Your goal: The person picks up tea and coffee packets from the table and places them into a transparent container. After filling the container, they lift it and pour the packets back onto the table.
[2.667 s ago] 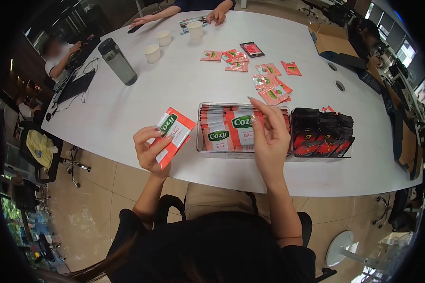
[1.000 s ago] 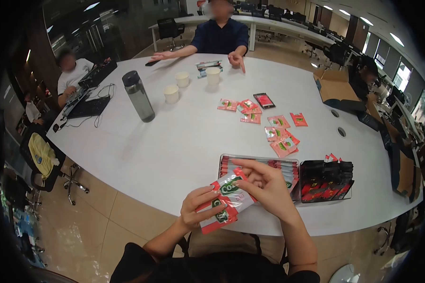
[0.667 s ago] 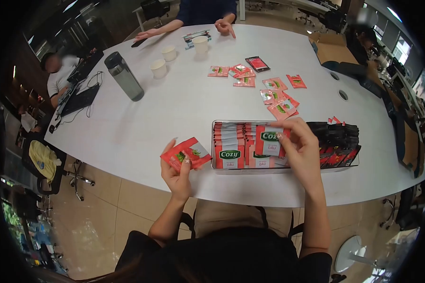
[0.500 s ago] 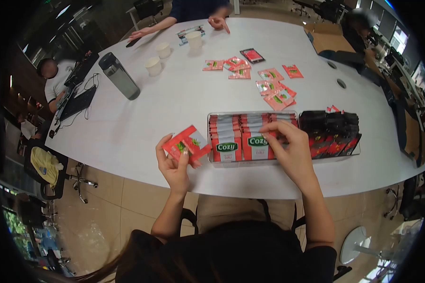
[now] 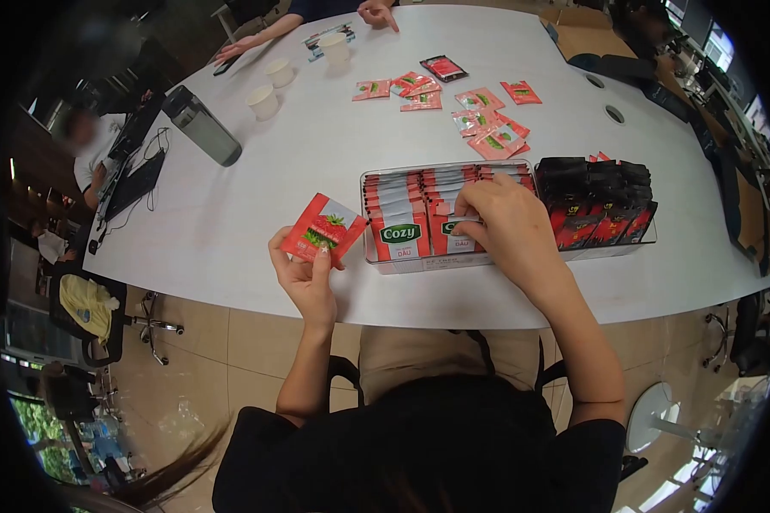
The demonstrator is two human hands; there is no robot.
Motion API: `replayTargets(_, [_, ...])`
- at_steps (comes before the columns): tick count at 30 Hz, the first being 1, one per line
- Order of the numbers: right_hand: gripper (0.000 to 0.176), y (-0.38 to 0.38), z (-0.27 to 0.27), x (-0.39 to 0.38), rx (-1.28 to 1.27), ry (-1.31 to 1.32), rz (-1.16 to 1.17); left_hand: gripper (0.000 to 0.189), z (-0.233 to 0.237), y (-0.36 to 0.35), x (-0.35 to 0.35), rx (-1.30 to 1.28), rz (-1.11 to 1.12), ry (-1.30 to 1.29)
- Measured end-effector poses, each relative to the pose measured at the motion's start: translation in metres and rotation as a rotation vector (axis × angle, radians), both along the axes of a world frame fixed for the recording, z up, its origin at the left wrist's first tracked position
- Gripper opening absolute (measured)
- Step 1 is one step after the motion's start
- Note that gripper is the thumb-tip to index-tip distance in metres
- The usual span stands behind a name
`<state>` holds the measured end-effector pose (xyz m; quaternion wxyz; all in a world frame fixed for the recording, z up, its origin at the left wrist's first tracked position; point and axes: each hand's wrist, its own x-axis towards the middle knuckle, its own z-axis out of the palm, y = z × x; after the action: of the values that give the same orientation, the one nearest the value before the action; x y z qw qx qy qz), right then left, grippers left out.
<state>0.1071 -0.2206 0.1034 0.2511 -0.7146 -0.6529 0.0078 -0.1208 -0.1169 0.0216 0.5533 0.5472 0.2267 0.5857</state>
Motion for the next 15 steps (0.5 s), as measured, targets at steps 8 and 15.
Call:
replayTargets(8, [0.028, 0.001, 0.008, -0.009, 0.224, -0.103, 0.006, 0.029, 0.001, 0.002, 0.005, 0.573, 0.277, 0.089])
replayTargets(15, [0.029, -0.01, 0.015, -0.02, -0.047, 1.047, 0.228, 0.038, 0.018, -0.028, 0.021, 0.985, 0.247, 0.297])
